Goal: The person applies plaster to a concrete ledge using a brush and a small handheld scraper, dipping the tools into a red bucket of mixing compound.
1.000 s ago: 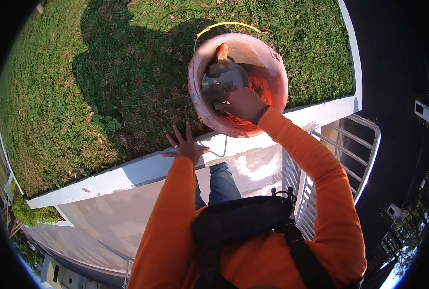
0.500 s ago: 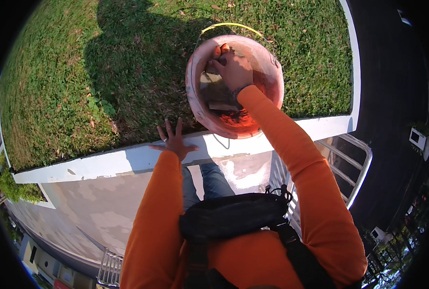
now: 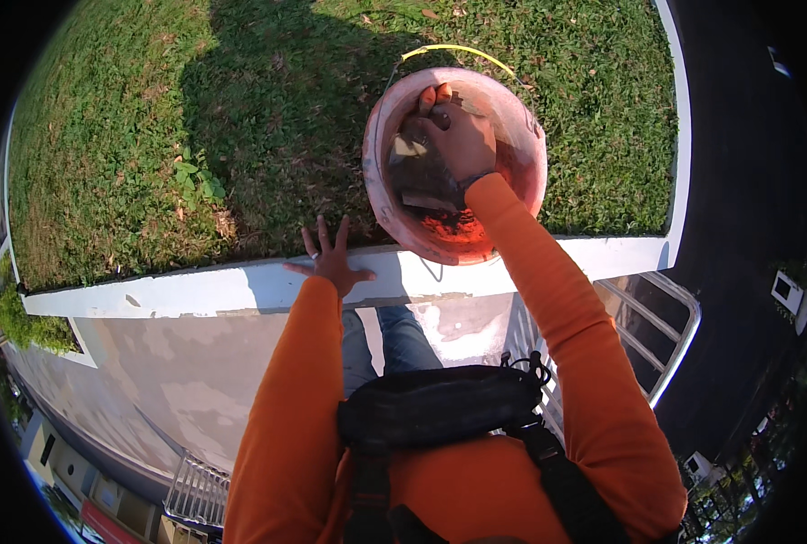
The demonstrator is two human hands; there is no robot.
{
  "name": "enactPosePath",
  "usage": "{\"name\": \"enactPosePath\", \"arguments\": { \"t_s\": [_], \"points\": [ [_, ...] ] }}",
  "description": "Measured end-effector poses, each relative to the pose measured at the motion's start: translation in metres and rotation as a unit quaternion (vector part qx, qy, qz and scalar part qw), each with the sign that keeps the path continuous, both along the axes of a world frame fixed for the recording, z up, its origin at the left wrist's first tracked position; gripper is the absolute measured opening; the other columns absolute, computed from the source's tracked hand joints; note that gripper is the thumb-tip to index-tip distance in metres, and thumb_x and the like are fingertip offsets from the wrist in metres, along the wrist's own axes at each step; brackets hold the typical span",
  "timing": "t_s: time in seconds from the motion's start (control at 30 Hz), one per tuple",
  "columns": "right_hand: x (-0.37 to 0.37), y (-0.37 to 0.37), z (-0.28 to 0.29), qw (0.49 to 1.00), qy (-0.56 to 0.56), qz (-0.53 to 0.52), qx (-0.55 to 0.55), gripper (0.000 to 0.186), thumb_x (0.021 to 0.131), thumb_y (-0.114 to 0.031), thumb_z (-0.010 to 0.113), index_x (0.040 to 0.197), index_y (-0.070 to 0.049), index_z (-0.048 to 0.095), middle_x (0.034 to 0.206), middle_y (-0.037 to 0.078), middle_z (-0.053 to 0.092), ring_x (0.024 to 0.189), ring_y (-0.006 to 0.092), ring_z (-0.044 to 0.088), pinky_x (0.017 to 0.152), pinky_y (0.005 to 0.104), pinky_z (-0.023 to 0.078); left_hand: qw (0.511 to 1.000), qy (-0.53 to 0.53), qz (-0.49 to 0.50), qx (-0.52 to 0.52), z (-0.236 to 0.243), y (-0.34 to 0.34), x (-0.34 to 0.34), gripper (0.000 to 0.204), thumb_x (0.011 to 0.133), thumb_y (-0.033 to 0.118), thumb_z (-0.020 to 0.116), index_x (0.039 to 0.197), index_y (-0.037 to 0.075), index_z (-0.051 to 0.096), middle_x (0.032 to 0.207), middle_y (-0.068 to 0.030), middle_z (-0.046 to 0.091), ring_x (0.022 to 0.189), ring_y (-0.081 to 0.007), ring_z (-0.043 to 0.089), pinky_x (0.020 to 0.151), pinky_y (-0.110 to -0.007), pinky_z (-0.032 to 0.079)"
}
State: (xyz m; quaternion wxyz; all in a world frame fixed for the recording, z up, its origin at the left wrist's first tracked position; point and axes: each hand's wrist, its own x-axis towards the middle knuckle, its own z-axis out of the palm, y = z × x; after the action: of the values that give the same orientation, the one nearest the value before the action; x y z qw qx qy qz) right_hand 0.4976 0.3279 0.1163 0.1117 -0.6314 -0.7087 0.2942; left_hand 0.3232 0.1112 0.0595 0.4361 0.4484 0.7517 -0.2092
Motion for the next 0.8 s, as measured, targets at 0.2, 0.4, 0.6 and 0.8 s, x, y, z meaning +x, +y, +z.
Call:
{"name": "enactPosePath", "arguments": {
  "t_s": [0.2,0.4,0.6,0.8],
  "points": [
    [-0.006,0.007,-0.036,0.997,0.0,0.056,0.051,0.035,0.08,-0.042,0.066,0.094,-0.01,0.068,0.086,0.015,0.068,0.079,0.0343,0.065,0.076,0.0443,0.051,1.0,-0.01,-0.003,0.0,0.001,0.005,0.003,0.127,0.048,0.058,0.084,0.149,0.042,0.008,0.158,-0.0023,-0.009,0.143,-0.0368,-0.014,0.09,-0.084,0.0],
    [0.009,0.004,-0.013,0.971,0.097,0.118,0.186,0.031,0.083,-0.033,0.067,0.091,-0.004,0.066,0.085,0.017,0.066,0.071,0.0351,0.064,0.069,0.0455,0.052,1.0,-0.002,-0.008,-0.004,-0.001,-0.001,-0.001,0.125,0.05,0.06,0.082,0.149,0.041,0.008,0.158,-0.002,-0.01,0.143,-0.0362,-0.015,0.09,-0.085,0.001],
    [0.055,-0.015,0.064,0.962,0.157,0.059,0.217,0.025,0.081,-0.026,0.07,0.09,-0.003,0.065,0.085,0.012,0.065,0.067,0.0303,0.064,0.062,0.0373,0.052,1.0,0.002,-0.018,-0.012,0.002,0.002,0.0,0.124,0.051,0.061,0.081,0.148,0.043,0.007,0.158,-0.0016,-0.01,0.143,-0.0362,-0.014,0.091,-0.085,0.002],
    [0.087,-0.021,0.054,0.981,-0.046,0.167,0.089,0.017,0.081,-0.02,0.068,0.081,-0.005,0.061,0.08,0.013,0.062,0.069,0.0323,0.063,0.063,0.04,0.051,1.0,-0.003,-0.012,-0.011,0.005,0.004,0.002,0.124,0.051,0.059,0.082,0.148,0.044,0.007,0.158,-0.0012,-0.009,0.143,-0.036,-0.012,0.092,-0.084,0.002]
  ]
}}
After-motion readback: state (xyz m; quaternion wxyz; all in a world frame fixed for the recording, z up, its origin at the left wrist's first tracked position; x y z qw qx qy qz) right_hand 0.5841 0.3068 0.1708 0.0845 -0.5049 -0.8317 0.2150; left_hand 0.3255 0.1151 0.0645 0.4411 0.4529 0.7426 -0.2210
